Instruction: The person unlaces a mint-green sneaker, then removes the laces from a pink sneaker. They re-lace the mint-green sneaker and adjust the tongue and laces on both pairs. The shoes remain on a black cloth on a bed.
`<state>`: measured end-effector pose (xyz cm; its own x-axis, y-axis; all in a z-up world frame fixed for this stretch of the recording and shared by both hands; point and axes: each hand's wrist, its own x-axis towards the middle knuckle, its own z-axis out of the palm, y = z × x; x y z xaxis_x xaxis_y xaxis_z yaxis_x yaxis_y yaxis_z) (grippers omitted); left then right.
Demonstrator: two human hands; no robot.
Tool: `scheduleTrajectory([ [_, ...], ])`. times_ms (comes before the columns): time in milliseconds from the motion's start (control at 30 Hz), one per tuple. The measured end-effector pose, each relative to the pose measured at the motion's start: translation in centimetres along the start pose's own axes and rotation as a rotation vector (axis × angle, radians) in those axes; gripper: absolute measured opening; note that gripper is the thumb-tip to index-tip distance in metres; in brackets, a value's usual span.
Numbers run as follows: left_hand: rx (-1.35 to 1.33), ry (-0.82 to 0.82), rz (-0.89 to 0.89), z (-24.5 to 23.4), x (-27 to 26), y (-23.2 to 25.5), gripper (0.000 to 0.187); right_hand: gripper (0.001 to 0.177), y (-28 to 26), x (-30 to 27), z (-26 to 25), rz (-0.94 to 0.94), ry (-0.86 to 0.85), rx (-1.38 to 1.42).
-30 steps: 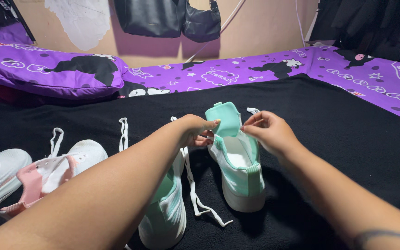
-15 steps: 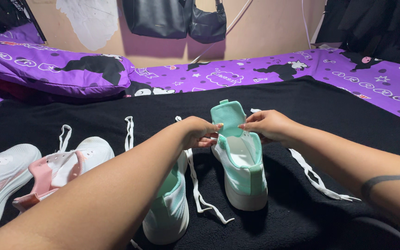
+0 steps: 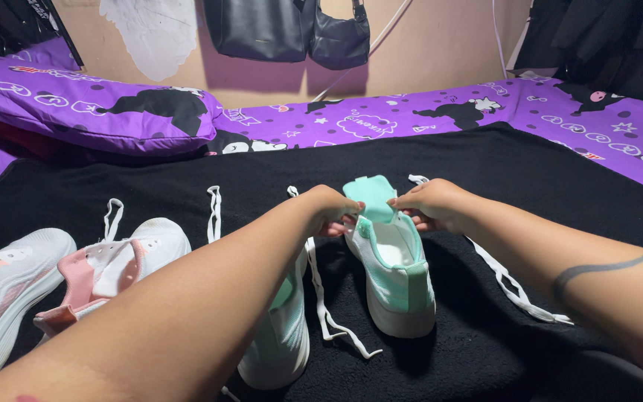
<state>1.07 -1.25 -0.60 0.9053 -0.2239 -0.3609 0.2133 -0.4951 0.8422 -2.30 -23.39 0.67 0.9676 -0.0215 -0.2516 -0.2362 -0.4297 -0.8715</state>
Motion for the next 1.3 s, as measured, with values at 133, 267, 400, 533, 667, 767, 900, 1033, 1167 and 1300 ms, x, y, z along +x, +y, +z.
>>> scheduleTrajectory([
  [133,0.314,0.162,-0.039,0.1,-1.1,0.2,0.046,0.023,-0.1,-0.2,0.8,0.013,0.060,-0.012],
  [267,0.407,0.124,0.050,-1.5,-3.2,0.8,0.047,0.022,-1.9,-1.9,1.0,-0.254,0.213,-0.286],
  [400,0.350,0.061,0.134,-4.6,-6.0,0.4,0.048,0.020,-4.9,-4.7,2.5,-0.432,0.319,-0.582],
  [533,0.306,0.157,0.173,-8.8,-8.4,-2.1,0.050,0.020,-6.9,-7.5,5.4,-0.772,0.496,-0.764],
  [667,0.326,0.102,0.308,-12.5,-11.1,-6.0,0.050,0.024,-9.0,-9.1,8.9,-0.772,0.233,-0.737],
  [767,0.381,0.013,0.311,-13.2,-13.5,-8.4,0.058,0.028,-9.4,-10.2,11.8,-0.719,-0.020,-0.597],
  [900,0.505,-0.013,0.297,-12.0,-16.9,-9.9,0.082,0.040,-9.2,-12.4,15.1,-0.628,-0.282,-0.439],
  [1033,0.501,0.066,0.222,-10.4,-18.7,-10.0,0.080,0.048,-8.3,-14.2,17.0,-0.767,-0.153,-0.699],
  [1167,0.401,0.153,0.217,-10.0,-19.3,-10.3,0.072,0.037,-8.1,-14.2,17.6,-0.741,-0.050,-0.774],
  [1300,0.445,0.218,0.280,-10.4,-18.9,-10.8,0.074,0.036,-8.5,-12.9,16.9,-0.464,-0.059,-0.529],
])
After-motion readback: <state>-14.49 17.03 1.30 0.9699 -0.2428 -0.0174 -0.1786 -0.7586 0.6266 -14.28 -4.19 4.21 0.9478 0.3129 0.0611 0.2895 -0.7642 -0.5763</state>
